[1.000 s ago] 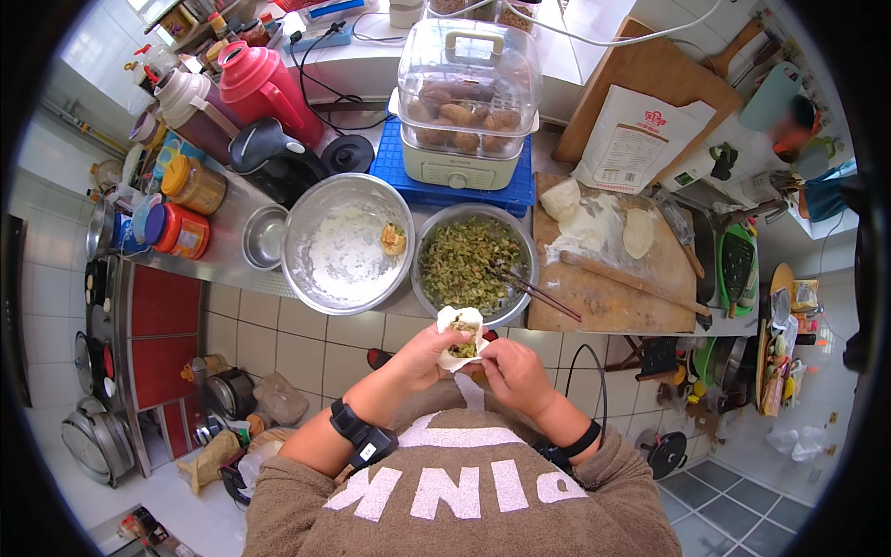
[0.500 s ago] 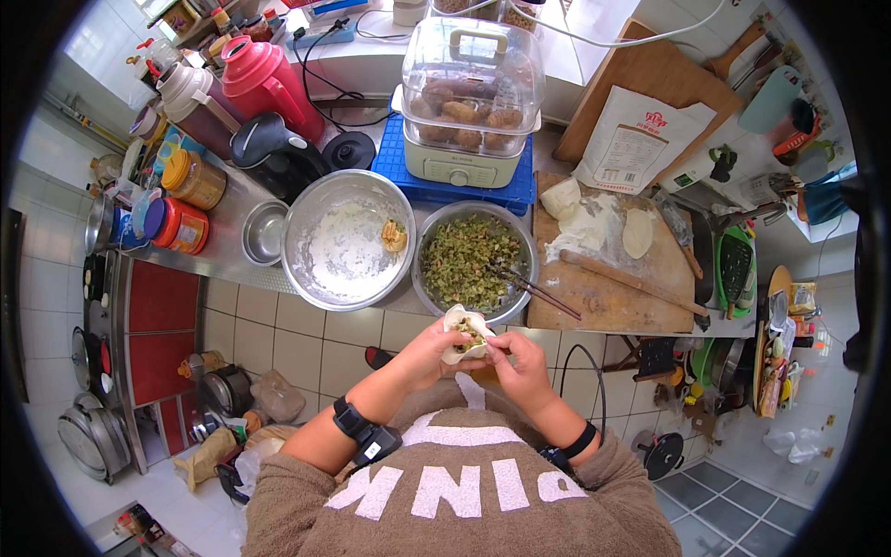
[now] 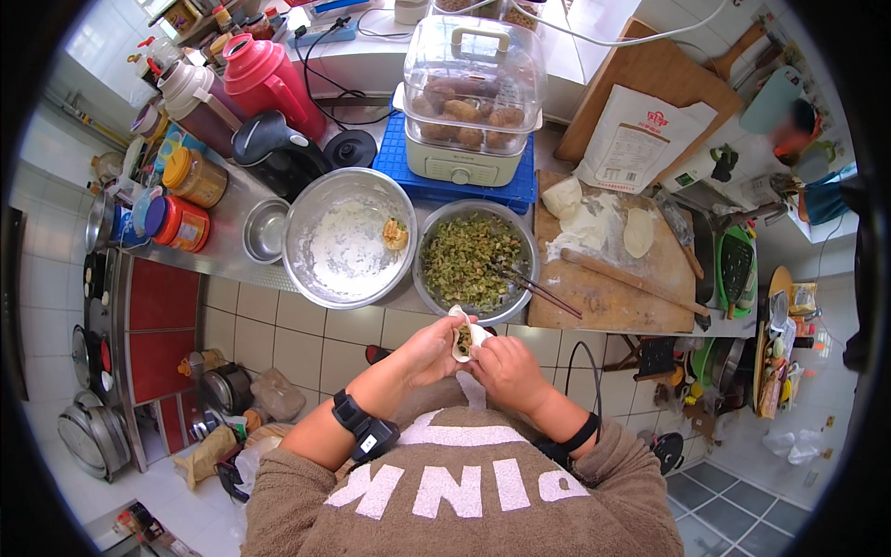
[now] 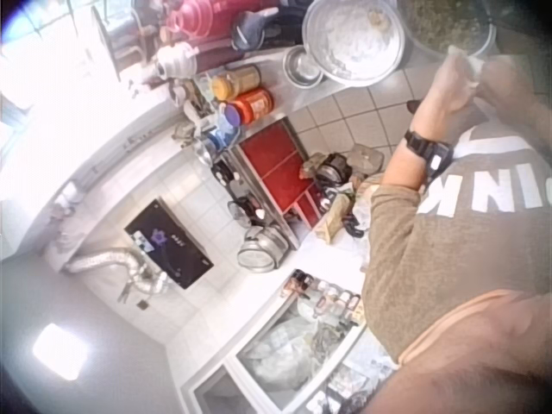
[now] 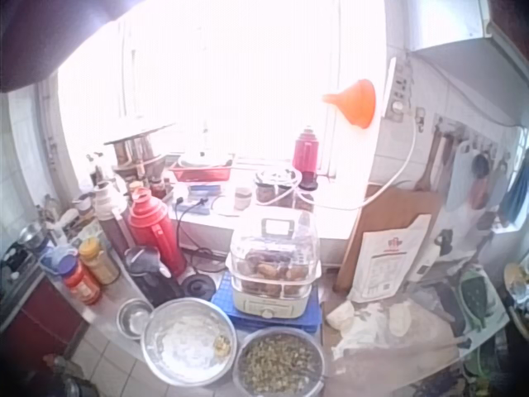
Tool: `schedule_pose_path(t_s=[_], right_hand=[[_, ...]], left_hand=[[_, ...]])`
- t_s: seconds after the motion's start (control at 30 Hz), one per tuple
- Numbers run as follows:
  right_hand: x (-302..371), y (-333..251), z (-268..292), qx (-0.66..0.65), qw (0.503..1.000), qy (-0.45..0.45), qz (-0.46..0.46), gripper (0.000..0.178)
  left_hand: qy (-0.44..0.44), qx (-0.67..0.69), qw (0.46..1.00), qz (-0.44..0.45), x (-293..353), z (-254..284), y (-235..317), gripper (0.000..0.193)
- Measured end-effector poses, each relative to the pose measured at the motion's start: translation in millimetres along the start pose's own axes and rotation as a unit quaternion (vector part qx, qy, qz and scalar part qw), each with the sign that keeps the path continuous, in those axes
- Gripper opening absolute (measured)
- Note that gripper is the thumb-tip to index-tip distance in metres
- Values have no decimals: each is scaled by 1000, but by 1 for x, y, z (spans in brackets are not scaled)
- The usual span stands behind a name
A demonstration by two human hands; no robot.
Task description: The person prepares dumplings by rolling dough into flat circles, filling them with a green vegetable mixture using chopsticks, and folding them into sealed dumplings. The person places the finished dumplings into a multi-well pan on the stove.
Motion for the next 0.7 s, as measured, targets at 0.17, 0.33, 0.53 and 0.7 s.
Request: schedule_pose_path(t_s=[0.17, 0.33, 0.53, 0.7], right_hand=[[6, 13, 3, -51, 995, 43, -69, 18], [24, 43, -8, -328, 890, 113, -294, 11], [28, 49, -19, -415, 845, 158, -299, 11], [41, 69, -25, -554, 719, 218, -359, 11]], left_hand=[[-5, -28, 1000, -7, -2, -3, -3, 38], [42, -81, 995, -44, 0, -7, -3, 35], [-11, -87, 994, -72, 1, -12, 3, 46], [-159, 60, 981, -92, 8, -20, 13, 58]])
Point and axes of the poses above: each hand's wrist, its own x-axis away from the middle knuckle, its own z-axis out of the back of the hand, y = z × x, the point moved 8 cm from there along -x, towards the middle knuckle, and after that the axes turned 5 degrees about z, right-handed, at the moved point
